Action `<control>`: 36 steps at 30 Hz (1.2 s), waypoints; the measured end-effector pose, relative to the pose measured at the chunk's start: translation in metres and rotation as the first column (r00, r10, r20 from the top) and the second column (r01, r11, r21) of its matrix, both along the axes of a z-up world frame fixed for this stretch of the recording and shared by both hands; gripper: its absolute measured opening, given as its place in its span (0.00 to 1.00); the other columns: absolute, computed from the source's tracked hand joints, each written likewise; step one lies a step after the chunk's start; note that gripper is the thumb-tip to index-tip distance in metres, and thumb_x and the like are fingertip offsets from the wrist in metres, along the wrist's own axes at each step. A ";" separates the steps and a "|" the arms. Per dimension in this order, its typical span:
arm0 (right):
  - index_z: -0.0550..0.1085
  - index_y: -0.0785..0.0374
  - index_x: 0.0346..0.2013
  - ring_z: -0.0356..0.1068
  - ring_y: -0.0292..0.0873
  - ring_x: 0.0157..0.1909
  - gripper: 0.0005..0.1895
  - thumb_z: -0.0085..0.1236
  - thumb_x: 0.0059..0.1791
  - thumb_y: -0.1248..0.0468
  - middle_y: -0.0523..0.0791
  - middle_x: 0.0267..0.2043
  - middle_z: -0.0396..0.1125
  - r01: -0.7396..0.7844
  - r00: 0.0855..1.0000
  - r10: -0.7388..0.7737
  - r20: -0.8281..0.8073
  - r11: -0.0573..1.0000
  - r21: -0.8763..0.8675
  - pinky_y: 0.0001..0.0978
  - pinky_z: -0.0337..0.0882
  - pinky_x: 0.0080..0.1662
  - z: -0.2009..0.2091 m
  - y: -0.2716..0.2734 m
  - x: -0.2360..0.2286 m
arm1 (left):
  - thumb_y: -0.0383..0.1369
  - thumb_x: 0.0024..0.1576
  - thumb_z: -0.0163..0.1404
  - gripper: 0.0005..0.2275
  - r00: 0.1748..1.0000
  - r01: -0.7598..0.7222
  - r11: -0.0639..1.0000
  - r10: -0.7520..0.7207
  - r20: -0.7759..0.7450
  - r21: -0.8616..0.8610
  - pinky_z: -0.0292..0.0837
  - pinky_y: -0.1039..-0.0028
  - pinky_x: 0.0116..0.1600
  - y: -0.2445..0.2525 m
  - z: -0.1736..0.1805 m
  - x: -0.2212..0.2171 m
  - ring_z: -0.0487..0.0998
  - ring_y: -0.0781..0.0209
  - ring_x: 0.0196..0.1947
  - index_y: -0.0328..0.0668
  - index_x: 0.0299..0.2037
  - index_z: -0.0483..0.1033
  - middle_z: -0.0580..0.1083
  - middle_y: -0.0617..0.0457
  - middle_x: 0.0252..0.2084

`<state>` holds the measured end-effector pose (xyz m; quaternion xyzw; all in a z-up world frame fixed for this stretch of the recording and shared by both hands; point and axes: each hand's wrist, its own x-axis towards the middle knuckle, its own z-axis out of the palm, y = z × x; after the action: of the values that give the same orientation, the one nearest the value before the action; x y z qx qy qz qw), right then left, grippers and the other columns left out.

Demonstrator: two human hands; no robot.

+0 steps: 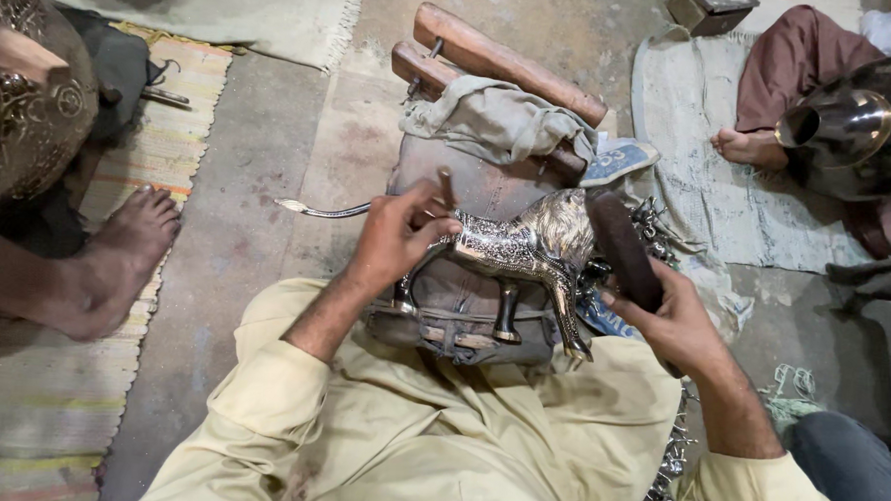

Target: The person hammers a small metal animal figurine with a hammer and chisel while seated on the floor. They repeatedly strike the figurine's body and legs, occasionally repositioning the object to access different areas.

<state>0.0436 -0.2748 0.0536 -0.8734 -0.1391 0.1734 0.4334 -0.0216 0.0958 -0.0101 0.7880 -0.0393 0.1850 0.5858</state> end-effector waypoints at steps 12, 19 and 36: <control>0.73 0.67 0.49 0.68 0.38 0.29 0.16 0.68 0.53 0.62 0.46 0.32 0.72 0.066 0.687 -0.012 0.726 0.997 -0.045 0.33 0.69 0.35 0.042 0.052 -0.021 | 0.26 0.56 0.60 0.16 0.951 0.118 0.932 -0.206 0.231 0.344 0.80 0.64 0.36 -0.018 -0.014 0.011 0.84 0.47 0.34 0.43 0.53 0.73 0.81 0.46 0.35; 0.75 0.62 0.45 0.73 0.55 0.41 0.20 0.64 0.39 0.71 0.49 0.38 0.71 0.059 0.458 0.379 0.805 0.890 -0.452 0.46 0.71 0.45 0.079 0.071 -0.015 | 0.24 0.57 0.57 0.16 0.925 0.144 0.924 -0.253 0.285 0.354 0.81 0.65 0.39 -0.019 -0.021 0.011 0.85 0.50 0.36 0.42 0.55 0.71 0.81 0.48 0.38; 0.74 0.63 0.47 0.72 0.56 0.41 0.19 0.63 0.41 0.72 0.50 0.38 0.70 0.093 0.613 0.228 0.757 0.930 -0.355 0.47 0.70 0.45 0.076 0.066 -0.014 | 0.22 0.51 0.57 0.21 0.935 0.157 0.885 -0.276 0.223 0.438 0.80 0.64 0.37 -0.014 -0.014 0.016 0.84 0.50 0.35 0.43 0.55 0.72 0.82 0.49 0.35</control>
<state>0.0294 -0.2087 0.1295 -0.9178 -0.3139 -0.1882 0.1536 -0.0057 0.0820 -0.0240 0.8503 -0.2483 0.2144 0.4115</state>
